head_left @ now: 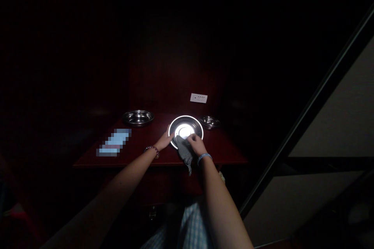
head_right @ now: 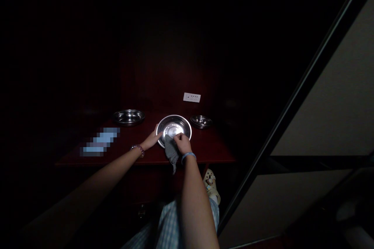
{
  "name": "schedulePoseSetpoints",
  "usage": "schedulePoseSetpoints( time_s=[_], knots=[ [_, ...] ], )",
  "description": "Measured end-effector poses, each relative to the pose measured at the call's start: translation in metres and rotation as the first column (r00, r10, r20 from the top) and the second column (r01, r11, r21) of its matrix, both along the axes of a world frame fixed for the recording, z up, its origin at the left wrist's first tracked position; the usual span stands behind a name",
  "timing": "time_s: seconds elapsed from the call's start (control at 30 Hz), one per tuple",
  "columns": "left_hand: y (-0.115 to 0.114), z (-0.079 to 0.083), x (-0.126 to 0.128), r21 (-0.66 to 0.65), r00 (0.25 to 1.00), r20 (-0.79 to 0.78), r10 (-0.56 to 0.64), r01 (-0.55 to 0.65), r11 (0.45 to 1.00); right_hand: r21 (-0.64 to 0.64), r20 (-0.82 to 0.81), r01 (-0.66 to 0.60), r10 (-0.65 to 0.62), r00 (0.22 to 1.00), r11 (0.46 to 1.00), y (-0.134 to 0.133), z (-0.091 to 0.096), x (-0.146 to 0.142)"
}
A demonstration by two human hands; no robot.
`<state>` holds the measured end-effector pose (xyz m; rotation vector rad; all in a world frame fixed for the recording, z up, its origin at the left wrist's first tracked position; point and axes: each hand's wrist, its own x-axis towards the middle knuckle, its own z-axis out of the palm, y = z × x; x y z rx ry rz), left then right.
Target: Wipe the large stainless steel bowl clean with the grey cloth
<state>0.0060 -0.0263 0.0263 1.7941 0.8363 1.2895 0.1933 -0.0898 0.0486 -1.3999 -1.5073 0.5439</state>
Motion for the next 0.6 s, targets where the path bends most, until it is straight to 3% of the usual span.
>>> schedulePoseSetpoints(
  time_s=[0.4,0.6],
  knots=[
    [0.010,-0.009,0.000,0.022,0.998,0.050,-0.050,0.049,0.999,0.052,0.078,-0.012,0.008,0.997,0.999,0.000,0.000,-0.001],
    [0.010,-0.010,0.000,0.039,1.000,0.018,-0.013,0.012,0.999,-0.086,0.135,-0.148,0.158,0.978,0.985,-0.005,0.003,-0.005]
  ],
)
